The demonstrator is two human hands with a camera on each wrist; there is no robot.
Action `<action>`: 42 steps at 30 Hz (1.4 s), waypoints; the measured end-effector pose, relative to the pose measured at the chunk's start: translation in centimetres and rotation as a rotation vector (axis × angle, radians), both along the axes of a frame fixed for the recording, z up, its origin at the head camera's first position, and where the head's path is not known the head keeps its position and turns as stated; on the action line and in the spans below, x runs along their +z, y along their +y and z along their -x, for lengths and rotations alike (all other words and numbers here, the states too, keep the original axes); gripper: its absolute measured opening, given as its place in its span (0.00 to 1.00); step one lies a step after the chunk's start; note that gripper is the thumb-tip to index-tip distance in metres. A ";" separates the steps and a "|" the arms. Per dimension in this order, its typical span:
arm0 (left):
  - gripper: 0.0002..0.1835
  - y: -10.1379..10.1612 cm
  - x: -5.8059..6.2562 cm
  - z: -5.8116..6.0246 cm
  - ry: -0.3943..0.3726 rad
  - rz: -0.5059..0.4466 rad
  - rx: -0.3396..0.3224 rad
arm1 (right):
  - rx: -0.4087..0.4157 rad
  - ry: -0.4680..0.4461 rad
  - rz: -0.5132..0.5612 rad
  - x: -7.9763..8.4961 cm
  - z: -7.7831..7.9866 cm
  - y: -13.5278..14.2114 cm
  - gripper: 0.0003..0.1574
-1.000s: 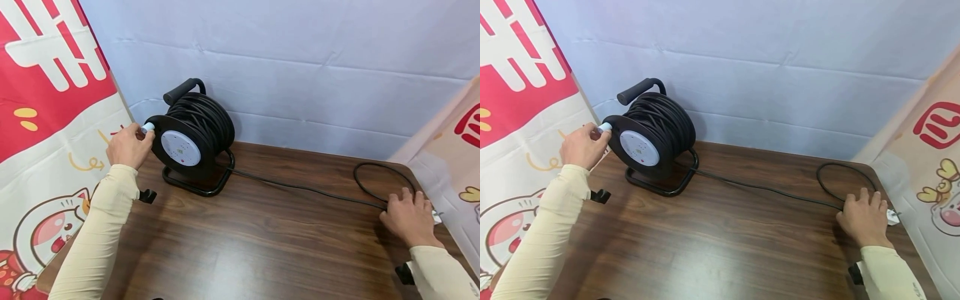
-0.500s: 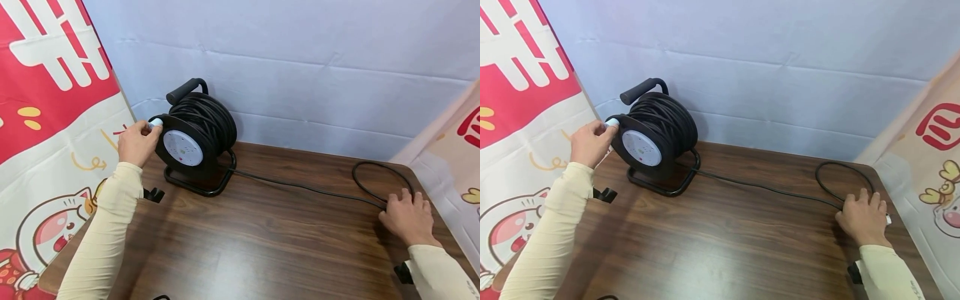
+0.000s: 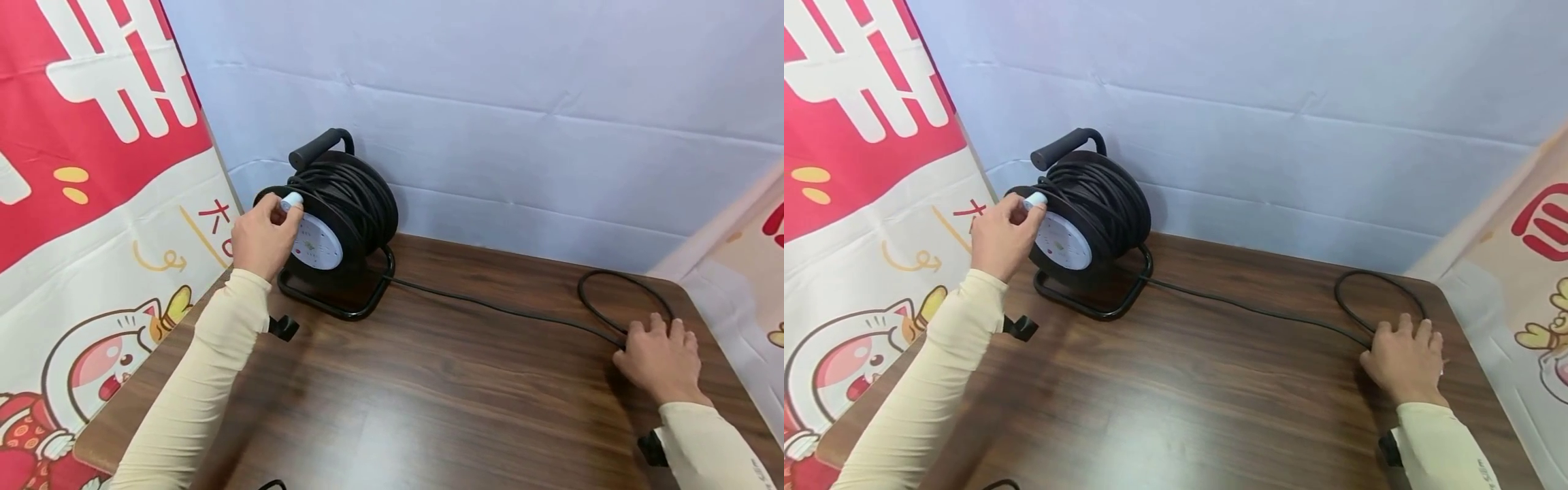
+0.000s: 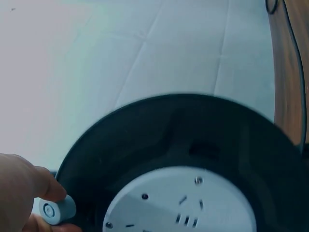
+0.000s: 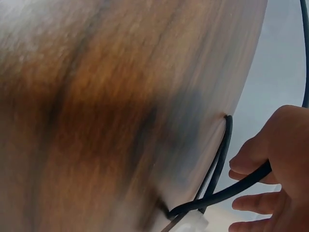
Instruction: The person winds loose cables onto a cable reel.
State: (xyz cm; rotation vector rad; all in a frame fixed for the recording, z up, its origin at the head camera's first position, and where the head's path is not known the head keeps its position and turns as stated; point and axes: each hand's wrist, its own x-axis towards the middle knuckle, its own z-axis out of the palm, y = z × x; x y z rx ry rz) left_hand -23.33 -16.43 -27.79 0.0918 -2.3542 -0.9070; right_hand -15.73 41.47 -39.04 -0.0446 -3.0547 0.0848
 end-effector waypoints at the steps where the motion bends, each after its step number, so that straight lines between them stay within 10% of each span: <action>1: 0.18 0.3 0.0 -0.1 0.015 0.004 -0.007 | -0.003 -0.004 -0.001 0.0 0.0 0.1 0.38; 23: 0.14 7.3 -4.2 -2.2 0.157 0.163 -0.131 | -0.067 0.170 -0.060 -0.3 0.1 -1.2 0.39; 42: 0.14 8.3 -8.4 -2.6 0.114 0.230 -0.128 | 0.353 0.534 -0.208 0.3 2.5 -3.8 0.30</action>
